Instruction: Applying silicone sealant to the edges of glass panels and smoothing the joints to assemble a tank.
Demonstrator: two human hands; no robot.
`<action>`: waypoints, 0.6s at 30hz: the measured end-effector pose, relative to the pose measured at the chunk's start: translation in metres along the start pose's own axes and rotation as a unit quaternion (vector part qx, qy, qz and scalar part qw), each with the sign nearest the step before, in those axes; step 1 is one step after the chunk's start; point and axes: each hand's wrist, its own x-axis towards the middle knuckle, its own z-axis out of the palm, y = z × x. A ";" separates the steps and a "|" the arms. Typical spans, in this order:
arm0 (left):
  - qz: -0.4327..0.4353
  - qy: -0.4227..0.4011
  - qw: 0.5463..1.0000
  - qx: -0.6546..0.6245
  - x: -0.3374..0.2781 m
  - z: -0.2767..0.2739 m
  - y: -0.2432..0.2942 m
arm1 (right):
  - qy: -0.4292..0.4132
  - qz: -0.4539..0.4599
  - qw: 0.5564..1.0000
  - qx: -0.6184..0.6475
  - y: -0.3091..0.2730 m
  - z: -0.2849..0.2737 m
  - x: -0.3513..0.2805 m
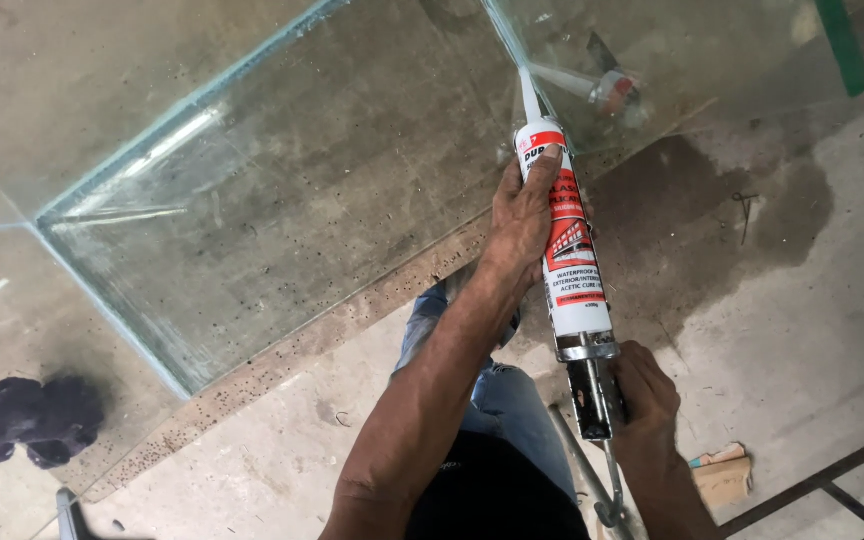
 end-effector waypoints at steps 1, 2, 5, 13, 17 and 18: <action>0.001 0.000 1.000 0.000 0.000 -0.001 -0.002 | 0.000 -0.001 1.000 0.000 0.001 -0.001 -0.002; 0.002 -0.001 1.000 -0.002 0.000 -0.002 -0.005 | -0.003 -0.004 1.000 -0.004 0.002 -0.002 -0.004; 0.000 0.000 1.000 -0.002 -0.001 -0.003 -0.011 | -0.003 -0.017 1.000 -0.007 0.002 -0.005 -0.007; -0.008 0.018 1.000 -0.004 -0.010 0.000 -0.022 | -0.007 -0.016 1.000 0.002 0.010 -0.011 -0.023; -0.009 0.012 1.000 -0.017 -0.010 -0.002 -0.029 | -0.005 -0.013 1.000 0.001 0.006 -0.014 -0.025; -0.008 0.008 1.000 -0.010 -0.010 -0.003 -0.031 | -0.003 -0.011 1.000 0.004 0.005 -0.014 -0.025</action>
